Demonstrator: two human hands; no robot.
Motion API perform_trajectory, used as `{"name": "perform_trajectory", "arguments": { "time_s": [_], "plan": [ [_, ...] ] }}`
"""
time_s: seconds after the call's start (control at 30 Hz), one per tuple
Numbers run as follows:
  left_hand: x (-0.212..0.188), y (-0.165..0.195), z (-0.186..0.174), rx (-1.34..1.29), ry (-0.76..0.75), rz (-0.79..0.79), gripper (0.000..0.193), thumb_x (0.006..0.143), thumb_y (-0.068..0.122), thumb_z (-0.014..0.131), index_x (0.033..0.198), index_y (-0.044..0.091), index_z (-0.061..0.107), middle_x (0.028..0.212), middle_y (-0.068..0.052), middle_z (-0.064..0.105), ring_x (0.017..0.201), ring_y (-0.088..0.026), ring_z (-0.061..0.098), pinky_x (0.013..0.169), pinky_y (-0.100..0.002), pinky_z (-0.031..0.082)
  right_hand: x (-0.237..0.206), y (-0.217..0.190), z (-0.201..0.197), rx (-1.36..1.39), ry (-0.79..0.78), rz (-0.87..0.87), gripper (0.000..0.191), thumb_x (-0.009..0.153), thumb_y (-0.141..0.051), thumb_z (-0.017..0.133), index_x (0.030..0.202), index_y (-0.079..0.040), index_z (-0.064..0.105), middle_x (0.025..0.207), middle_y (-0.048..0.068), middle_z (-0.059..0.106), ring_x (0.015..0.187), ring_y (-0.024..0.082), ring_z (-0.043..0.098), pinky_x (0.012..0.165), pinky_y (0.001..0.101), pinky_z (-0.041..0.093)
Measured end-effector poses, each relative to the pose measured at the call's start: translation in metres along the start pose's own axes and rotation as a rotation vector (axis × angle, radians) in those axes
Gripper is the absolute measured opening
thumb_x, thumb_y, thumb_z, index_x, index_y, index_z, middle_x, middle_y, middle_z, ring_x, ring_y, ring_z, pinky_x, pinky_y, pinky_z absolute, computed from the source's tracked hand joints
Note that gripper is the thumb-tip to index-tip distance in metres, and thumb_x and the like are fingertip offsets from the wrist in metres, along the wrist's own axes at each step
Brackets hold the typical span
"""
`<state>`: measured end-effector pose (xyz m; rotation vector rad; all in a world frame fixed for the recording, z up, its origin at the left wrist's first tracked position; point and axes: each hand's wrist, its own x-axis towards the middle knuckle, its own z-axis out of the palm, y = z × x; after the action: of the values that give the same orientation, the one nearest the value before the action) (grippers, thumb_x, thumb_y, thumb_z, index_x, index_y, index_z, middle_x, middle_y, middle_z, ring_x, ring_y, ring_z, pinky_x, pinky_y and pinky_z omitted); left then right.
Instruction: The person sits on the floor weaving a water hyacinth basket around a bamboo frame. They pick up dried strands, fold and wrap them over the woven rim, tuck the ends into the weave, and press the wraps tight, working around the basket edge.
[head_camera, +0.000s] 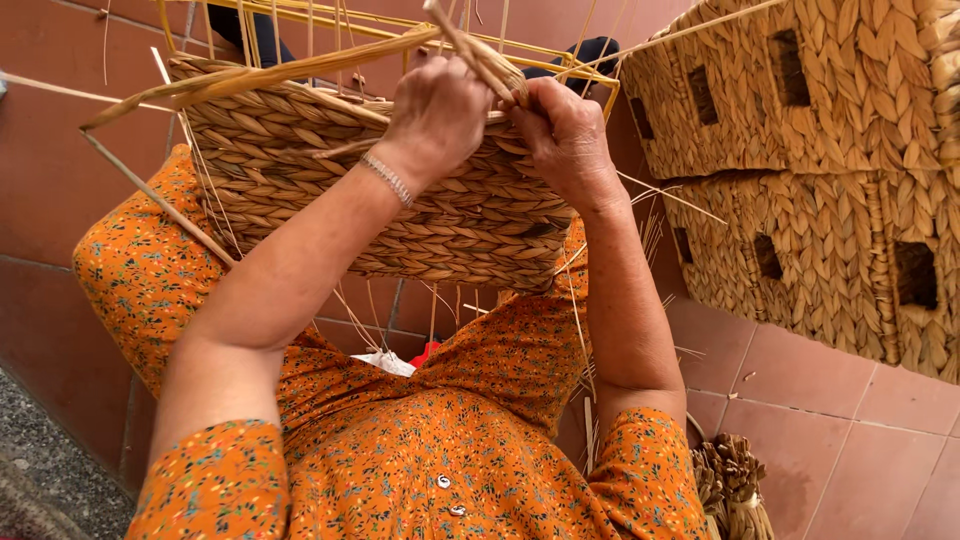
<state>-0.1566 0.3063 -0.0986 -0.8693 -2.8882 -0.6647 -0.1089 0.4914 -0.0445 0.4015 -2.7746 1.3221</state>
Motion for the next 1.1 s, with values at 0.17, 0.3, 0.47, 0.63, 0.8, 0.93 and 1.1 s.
{"name": "perform_trajectory", "arguments": {
  "time_s": [0.17,0.3,0.47,0.63,0.8,0.93,1.1],
  "plan": [
    [0.017,-0.013,0.024,-0.393,0.170,-0.059,0.024,0.098,0.027,0.076,0.086,0.007,0.070,0.064,-0.004,0.065,0.057,-0.011,0.063,0.059,-0.024,0.056,-0.002,-0.003,-0.004,-0.029,-0.021,-0.046,0.012,0.102,-0.004,0.071,0.112,-0.002,0.067,0.097,0.012,0.072,0.085,0.022,0.071,0.075,0.0342,0.057],
    [-0.007,-0.007,0.005,-0.805,0.362,-0.192,0.013,0.101,0.016,0.065,0.096,0.005,0.068,0.076,-0.007,0.069,0.061,-0.014,0.063,0.053,-0.025,0.056,-0.002,-0.002,0.001,-0.011,0.019,-0.065,0.012,0.103,-0.004,0.070,0.114,-0.003,0.067,0.100,0.012,0.074,0.089,0.022,0.074,0.076,0.0349,0.058],
    [-0.044,0.010,-0.026,-1.654,0.289,-0.589,0.020,0.097,0.020,0.053,0.083,0.008,0.061,0.076,-0.010,0.074,0.067,-0.017,0.076,0.065,-0.031,0.068,0.004,-0.002,0.012,-0.084,0.133,-0.139,0.014,0.097,-0.002,0.076,0.108,-0.004,0.069,0.096,0.012,0.071,0.085,0.021,0.071,0.074,0.0343,0.058],
    [-0.076,0.037,-0.047,-1.379,0.303,-0.165,0.019,0.109,0.024,0.059,0.106,0.006,0.063,0.104,-0.011,0.076,0.099,-0.019,0.075,0.088,-0.035,0.066,0.012,-0.007,0.025,-0.062,0.169,0.031,0.018,0.090,-0.006,0.080,0.105,-0.007,0.070,0.084,0.004,0.071,0.076,0.015,0.071,0.069,0.0316,0.057],
    [-0.067,0.001,-0.067,-0.661,0.448,0.200,0.040,0.108,0.033,0.075,0.131,0.005,0.059,0.133,-0.007,0.069,0.122,-0.018,0.070,0.110,-0.035,0.063,0.010,-0.008,0.018,-0.214,0.111,-0.247,0.010,0.088,-0.004,0.081,0.094,-0.009,0.075,0.088,0.004,0.074,0.088,0.023,0.068,0.081,0.0380,0.056],
    [-0.061,-0.048,-0.071,0.262,0.398,0.210,0.046,0.085,0.035,0.080,0.119,0.005,0.070,0.148,-0.019,0.059,0.139,-0.032,0.043,0.116,-0.052,0.029,0.009,-0.008,0.014,-0.227,0.051,-0.240,0.009,0.091,-0.005,0.079,0.099,-0.007,0.076,0.093,0.006,0.074,0.091,0.025,0.067,0.083,0.0388,0.055],
    [-0.073,-0.065,-0.054,0.429,0.402,0.296,0.023,0.105,0.016,0.080,0.090,0.016,0.063,0.141,-0.004,0.068,0.137,-0.022,0.053,0.121,-0.044,0.037,0.011,-0.001,0.029,-0.226,0.178,-0.158,0.010,0.097,-0.008,0.078,0.090,-0.006,0.071,0.085,0.004,0.075,0.079,0.019,0.071,0.073,0.0355,0.057]
  ]
}}
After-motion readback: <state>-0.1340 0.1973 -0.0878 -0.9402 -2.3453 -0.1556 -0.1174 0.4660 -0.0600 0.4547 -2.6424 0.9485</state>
